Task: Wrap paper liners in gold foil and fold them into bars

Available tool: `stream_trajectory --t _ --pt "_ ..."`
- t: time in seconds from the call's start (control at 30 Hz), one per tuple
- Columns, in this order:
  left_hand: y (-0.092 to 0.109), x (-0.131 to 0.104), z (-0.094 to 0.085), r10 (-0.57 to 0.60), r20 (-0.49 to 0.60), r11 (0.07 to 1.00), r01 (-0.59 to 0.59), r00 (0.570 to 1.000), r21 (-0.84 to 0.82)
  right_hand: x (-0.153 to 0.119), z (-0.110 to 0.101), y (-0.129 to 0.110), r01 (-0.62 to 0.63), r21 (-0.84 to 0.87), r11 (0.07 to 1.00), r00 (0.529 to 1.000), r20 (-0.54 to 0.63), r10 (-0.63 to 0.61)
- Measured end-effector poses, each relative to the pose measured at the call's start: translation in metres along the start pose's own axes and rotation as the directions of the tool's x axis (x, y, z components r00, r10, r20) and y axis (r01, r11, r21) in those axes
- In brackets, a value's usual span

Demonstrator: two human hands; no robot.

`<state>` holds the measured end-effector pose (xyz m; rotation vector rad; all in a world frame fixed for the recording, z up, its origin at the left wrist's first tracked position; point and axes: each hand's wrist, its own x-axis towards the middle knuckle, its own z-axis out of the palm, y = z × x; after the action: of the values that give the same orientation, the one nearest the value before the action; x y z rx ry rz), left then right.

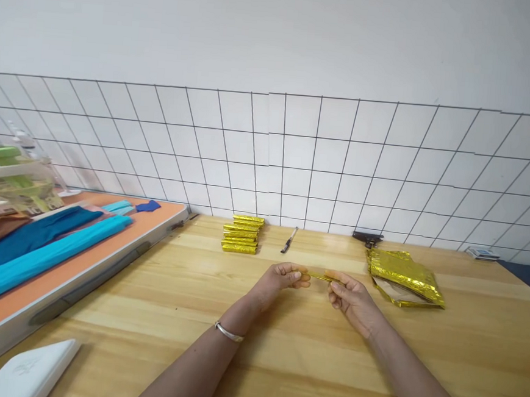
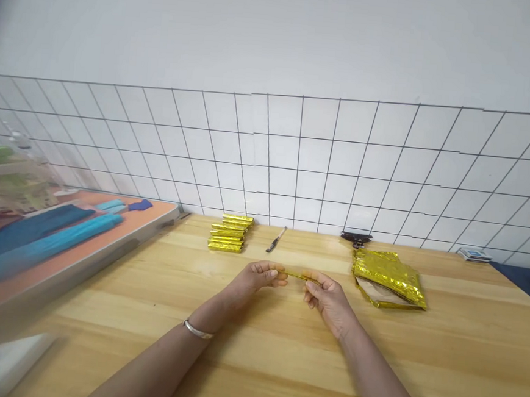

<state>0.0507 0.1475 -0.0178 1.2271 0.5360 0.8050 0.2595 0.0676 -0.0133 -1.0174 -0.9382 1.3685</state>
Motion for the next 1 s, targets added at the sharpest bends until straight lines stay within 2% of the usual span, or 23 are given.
stream_trajectory --t 0.17,0.3,0.53,0.63,0.83,1.0 --pt "-0.005 0.001 0.000 0.010 -0.066 1.000 -0.008 0.998 0.030 0.003 0.000 0.007 0.044 -0.149 0.988 0.995 -0.084 -0.057" --pt "-0.010 0.003 0.001 0.021 -0.108 0.998 -0.014 0.994 0.065 0.005 -0.001 0.010 0.072 -0.195 0.978 0.986 -0.137 -0.100" --pt "-0.013 0.007 0.013 0.124 -0.217 0.984 -0.093 0.968 0.149 0.003 0.007 0.010 0.124 -0.258 0.958 0.976 -0.140 -0.164" --pt "-0.007 0.004 0.017 0.142 -0.209 0.980 -0.108 0.968 0.167 0.002 0.009 0.009 0.133 -0.270 0.954 0.974 -0.143 -0.176" --pt "0.002 0.000 0.015 0.147 -0.063 0.971 -0.132 0.987 0.201 0.003 0.002 0.008 0.108 -0.262 0.959 0.975 -0.162 -0.154" --pt "-0.006 0.004 0.015 0.155 -0.118 0.972 -0.130 0.981 0.196 0.004 0.001 0.011 0.098 -0.264 0.960 0.975 -0.166 -0.145"
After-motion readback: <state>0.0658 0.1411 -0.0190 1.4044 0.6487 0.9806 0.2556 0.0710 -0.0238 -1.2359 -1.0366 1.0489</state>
